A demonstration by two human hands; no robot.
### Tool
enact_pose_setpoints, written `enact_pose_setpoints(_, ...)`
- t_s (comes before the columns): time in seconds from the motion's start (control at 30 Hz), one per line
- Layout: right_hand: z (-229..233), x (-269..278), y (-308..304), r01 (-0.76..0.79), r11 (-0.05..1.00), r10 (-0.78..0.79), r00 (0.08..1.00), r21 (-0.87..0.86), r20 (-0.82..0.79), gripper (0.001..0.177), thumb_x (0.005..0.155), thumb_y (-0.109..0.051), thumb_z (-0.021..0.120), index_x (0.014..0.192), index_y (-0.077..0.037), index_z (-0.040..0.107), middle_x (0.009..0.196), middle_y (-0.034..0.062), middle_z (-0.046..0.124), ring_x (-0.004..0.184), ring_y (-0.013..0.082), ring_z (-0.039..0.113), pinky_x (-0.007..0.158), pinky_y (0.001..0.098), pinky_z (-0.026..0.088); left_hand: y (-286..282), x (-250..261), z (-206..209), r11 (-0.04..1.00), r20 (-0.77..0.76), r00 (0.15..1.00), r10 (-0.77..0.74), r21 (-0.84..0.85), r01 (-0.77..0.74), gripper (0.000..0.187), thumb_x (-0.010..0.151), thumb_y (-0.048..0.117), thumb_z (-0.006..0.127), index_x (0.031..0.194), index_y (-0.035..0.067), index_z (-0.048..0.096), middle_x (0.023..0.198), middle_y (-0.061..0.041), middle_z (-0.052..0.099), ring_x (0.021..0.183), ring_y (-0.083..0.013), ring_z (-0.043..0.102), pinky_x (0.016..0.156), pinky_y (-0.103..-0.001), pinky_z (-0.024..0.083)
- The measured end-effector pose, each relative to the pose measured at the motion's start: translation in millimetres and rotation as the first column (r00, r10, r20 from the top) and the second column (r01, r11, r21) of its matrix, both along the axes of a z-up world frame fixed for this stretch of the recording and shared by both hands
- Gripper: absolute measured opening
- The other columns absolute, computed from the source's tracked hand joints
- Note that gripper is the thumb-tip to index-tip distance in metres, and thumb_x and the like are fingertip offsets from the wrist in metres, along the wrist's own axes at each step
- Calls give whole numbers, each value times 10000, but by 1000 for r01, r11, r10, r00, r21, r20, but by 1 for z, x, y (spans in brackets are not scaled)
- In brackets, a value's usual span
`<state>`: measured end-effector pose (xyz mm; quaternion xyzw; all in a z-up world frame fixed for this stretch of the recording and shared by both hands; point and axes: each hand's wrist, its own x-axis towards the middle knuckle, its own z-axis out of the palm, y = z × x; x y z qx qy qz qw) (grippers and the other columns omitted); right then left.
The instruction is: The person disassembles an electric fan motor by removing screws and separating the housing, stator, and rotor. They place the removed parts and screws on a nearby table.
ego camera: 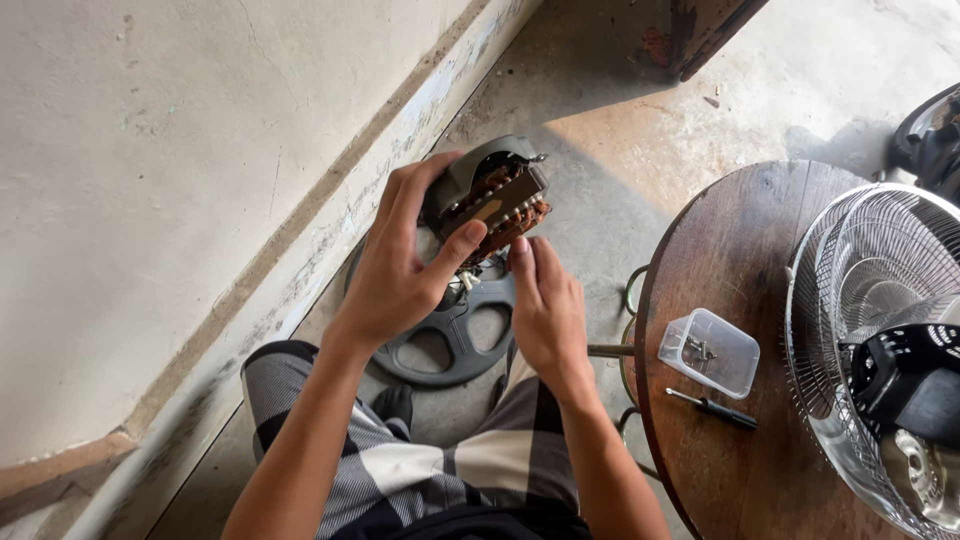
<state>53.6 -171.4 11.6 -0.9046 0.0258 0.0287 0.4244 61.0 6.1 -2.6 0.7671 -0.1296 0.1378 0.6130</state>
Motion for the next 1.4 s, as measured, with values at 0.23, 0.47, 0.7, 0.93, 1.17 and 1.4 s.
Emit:
enact_pose_setpoints(0.23,7,8,-18,-123,992,124,988,-19,94,376,1094,-308,458,1031,25,620,847,166,639,765,265,590,710,415,476,5,7,3,997,-105,994,-26,-78,17,519,1114,433,391,1420,65,593,1262,-111,537,1190,-202,580,1020,-335,504)
enact_pose_setpoints(0.47,4,29,-33,-208,904,356,851,-374,387,135,1035,-94,550,1080,24,598,949,157,547,916,325,543,811,440,448,5,8,-11,935,-209,976,-56,-353,-22,308,1097,210,474,1316,78,646,1051,-64,733,794,-104,657,652,-225,524)
enact_pose_setpoints(0.7,-7,73,-55,-405,866,491,801,-294,343,27,923,3,574,908,7,552,847,100,495,851,260,452,769,380,392,-1,9,-36,903,-135,990,-50,-429,-13,318,974,30,700,1291,43,670,1290,-66,635,915,-69,674,788,-225,631)
enact_pose_setpoints(0.93,-7,91,-59,-469,851,523,796,-235,304,85,881,-21,601,841,17,536,762,79,515,769,223,460,727,377,405,-3,13,-48,842,-83,995,-54,-540,1,287,939,-12,749,1222,25,719,1255,-61,643,1050,-112,677,974,-271,613)
enact_pose_setpoints(1.17,4,100,-59,-453,880,468,878,-139,99,99,889,-44,618,940,17,677,754,87,666,723,159,612,671,363,493,2,24,-52,800,-85,992,-98,-600,27,274,908,-42,760,1163,56,740,1231,-55,654,1141,-137,670,1057,-318,597)
enact_pose_setpoints(1.4,9,89,-47,-386,919,387,922,-80,0,199,901,-14,534,984,-10,715,816,92,748,765,157,704,703,351,561,-5,19,-52,909,-113,993,-26,-416,-24,486,953,520,702,1200,124,564,1414,-99,452,1343,-242,609,1164,-408,548)
